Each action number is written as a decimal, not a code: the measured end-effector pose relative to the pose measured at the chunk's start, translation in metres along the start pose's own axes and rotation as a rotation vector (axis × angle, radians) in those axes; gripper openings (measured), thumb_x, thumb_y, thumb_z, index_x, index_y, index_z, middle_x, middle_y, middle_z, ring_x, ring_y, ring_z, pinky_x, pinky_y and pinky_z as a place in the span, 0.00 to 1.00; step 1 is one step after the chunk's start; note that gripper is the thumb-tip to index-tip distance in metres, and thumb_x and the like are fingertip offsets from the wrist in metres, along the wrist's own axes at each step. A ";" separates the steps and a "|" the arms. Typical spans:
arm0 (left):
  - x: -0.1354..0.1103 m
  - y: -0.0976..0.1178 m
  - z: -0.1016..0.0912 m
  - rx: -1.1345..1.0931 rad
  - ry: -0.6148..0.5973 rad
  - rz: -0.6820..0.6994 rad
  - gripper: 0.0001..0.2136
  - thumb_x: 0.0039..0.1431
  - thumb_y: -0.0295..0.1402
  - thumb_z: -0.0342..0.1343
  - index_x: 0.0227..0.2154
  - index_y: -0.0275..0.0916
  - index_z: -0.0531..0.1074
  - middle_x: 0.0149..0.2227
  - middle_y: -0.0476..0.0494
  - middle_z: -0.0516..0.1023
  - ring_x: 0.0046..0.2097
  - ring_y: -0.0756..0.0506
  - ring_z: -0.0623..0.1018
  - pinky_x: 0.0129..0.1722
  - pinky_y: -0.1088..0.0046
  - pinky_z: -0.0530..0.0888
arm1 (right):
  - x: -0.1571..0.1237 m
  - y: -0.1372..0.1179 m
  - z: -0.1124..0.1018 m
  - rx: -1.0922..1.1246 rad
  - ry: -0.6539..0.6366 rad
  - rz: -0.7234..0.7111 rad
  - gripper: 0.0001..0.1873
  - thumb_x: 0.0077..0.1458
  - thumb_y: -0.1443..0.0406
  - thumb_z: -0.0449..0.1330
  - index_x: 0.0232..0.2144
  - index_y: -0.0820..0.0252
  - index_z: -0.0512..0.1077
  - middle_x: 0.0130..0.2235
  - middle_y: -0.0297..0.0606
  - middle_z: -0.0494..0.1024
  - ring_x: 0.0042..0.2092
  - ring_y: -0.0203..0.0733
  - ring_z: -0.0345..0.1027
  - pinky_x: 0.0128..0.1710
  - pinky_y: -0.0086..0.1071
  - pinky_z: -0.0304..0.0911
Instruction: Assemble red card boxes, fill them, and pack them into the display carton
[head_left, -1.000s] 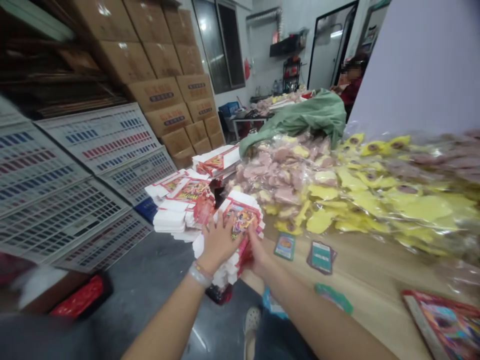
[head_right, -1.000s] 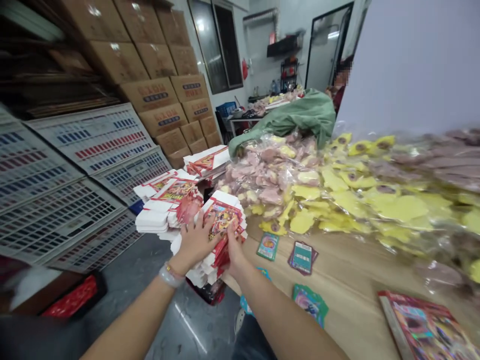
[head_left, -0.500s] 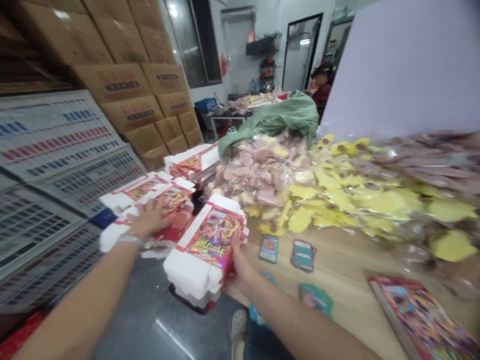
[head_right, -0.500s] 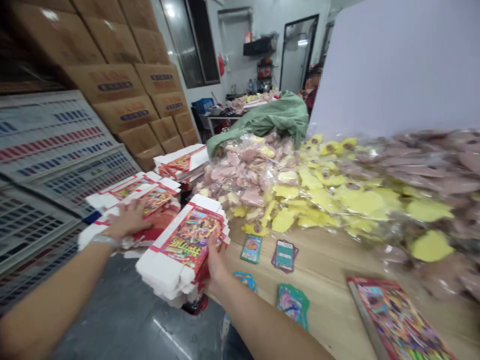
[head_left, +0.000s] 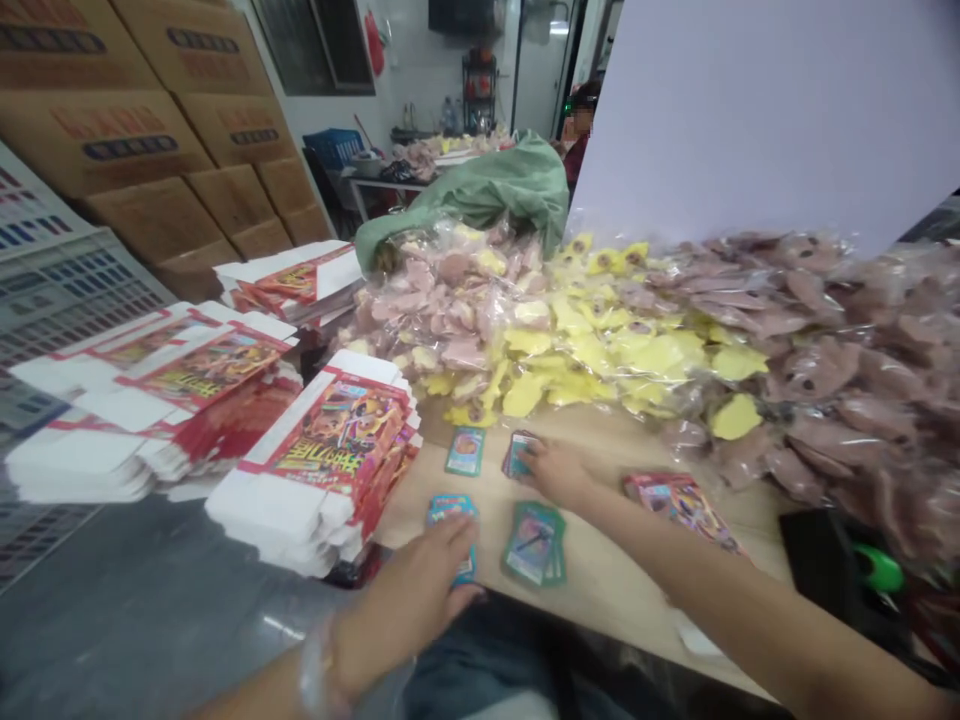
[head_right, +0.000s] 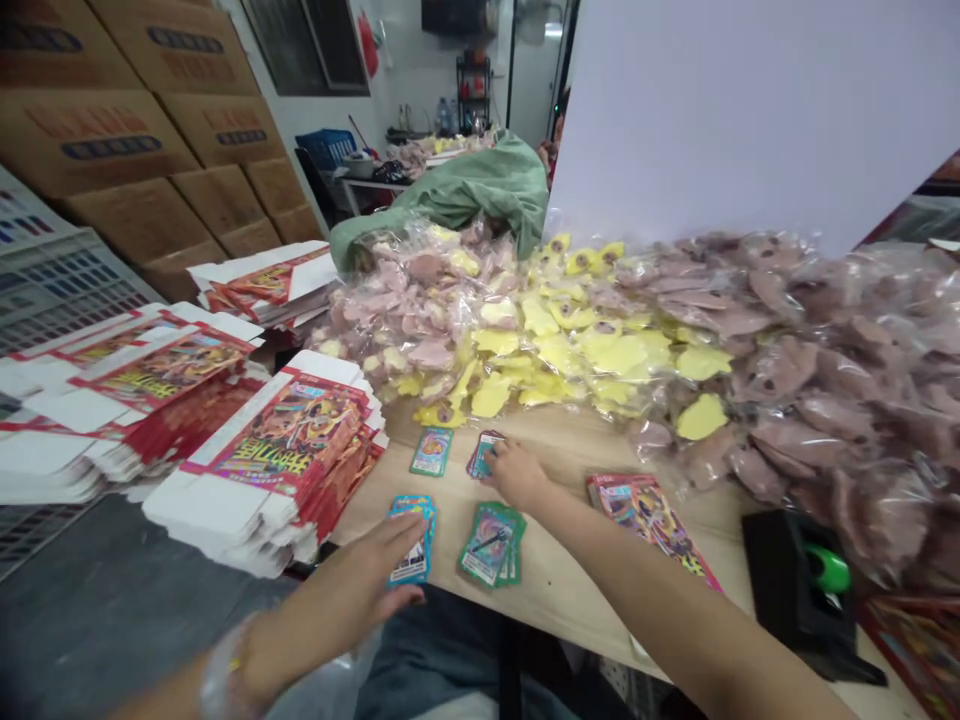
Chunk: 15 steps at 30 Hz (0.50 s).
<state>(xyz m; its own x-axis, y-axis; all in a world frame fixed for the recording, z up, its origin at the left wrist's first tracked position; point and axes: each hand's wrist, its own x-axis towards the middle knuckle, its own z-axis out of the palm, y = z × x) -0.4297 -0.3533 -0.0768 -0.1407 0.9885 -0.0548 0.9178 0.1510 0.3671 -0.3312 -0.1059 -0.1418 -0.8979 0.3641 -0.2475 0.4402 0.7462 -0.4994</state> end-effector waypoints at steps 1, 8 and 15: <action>0.002 0.000 0.028 0.007 -0.048 -0.037 0.27 0.48 0.31 0.58 0.53 0.36 0.60 0.56 0.35 0.64 0.56 0.39 0.65 0.53 0.62 0.66 | 0.001 -0.001 0.005 -0.088 -0.022 -0.029 0.15 0.52 0.66 0.58 0.43 0.63 0.68 0.51 0.45 0.66 0.54 0.50 0.55 0.54 0.49 0.49; 0.021 -0.036 0.050 -0.024 -0.061 -0.011 0.15 0.55 0.29 0.52 0.46 0.41 0.67 0.51 0.41 0.70 0.52 0.44 0.69 0.53 0.66 0.66 | 0.000 -0.020 0.027 -0.483 -0.042 -0.101 0.15 0.57 0.63 0.54 0.45 0.64 0.65 0.47 0.42 0.68 0.47 0.44 0.64 0.45 0.44 0.62; 0.054 -0.036 0.028 0.002 0.062 -0.087 0.15 0.55 0.34 0.53 0.46 0.36 0.66 0.49 0.36 0.70 0.51 0.41 0.69 0.52 0.64 0.65 | 0.002 -0.018 0.017 -0.524 -0.051 0.004 0.14 0.57 0.62 0.54 0.43 0.64 0.66 0.43 0.41 0.70 0.41 0.40 0.67 0.40 0.39 0.65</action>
<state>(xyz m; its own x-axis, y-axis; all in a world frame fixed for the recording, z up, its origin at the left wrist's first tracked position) -0.4602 -0.3056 -0.1186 -0.2426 0.9697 -0.0291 0.9019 0.2365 0.3615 -0.3407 -0.1284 -0.1476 -0.8892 0.3498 -0.2949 0.3715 0.9282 -0.0192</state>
